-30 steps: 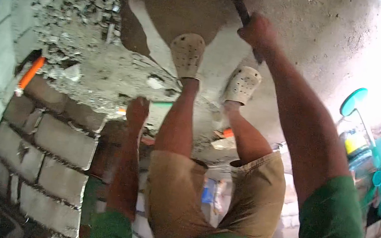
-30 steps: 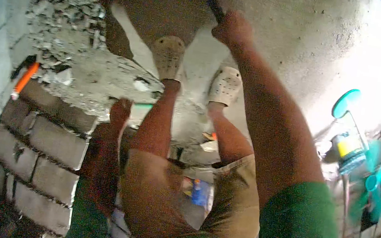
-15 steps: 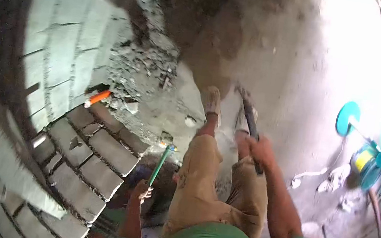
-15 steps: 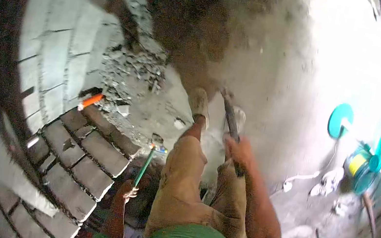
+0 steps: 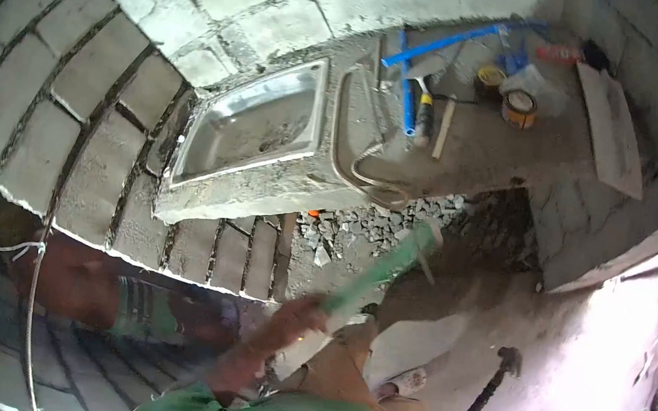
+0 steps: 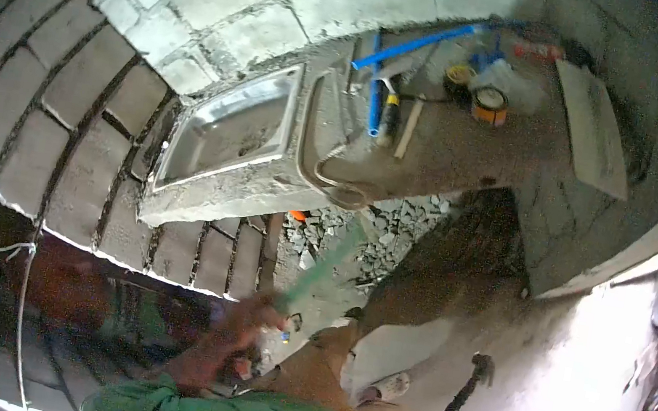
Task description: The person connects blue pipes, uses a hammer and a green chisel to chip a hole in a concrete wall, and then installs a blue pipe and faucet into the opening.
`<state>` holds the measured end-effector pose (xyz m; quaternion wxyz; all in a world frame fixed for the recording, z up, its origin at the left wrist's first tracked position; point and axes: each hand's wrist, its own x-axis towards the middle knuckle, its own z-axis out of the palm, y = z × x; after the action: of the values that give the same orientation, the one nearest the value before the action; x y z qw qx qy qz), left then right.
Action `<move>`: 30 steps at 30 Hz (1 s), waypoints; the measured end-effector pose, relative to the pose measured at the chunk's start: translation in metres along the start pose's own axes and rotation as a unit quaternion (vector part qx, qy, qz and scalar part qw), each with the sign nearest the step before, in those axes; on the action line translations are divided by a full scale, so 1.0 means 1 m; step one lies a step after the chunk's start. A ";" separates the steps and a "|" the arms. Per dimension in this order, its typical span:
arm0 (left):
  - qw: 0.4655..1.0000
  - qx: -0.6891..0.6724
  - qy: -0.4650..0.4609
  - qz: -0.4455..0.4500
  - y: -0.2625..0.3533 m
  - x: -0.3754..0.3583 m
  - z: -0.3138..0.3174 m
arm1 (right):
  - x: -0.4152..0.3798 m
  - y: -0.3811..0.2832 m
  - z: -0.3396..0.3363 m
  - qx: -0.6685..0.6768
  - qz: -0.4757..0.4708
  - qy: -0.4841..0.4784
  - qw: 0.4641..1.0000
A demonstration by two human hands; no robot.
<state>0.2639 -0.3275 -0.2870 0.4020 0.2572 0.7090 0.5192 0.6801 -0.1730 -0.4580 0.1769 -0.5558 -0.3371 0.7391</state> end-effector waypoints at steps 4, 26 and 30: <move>0.953 -0.033 0.188 0.235 0.100 0.018 -0.071 | 0.005 -0.044 -0.006 0.088 -0.160 -0.033 0.983; 0.873 0.232 0.362 0.231 0.215 0.217 -0.546 | 0.008 -0.356 0.315 -0.090 -0.630 0.212 0.742; 0.901 0.215 0.338 0.166 0.214 0.231 -0.573 | -0.008 -0.381 0.431 -0.033 -0.617 0.068 0.783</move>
<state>-0.3531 -0.3798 -0.0762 -0.0189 0.2596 0.8438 0.4693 0.2341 -0.0377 -0.1213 0.5992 -0.2831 -0.6191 0.4213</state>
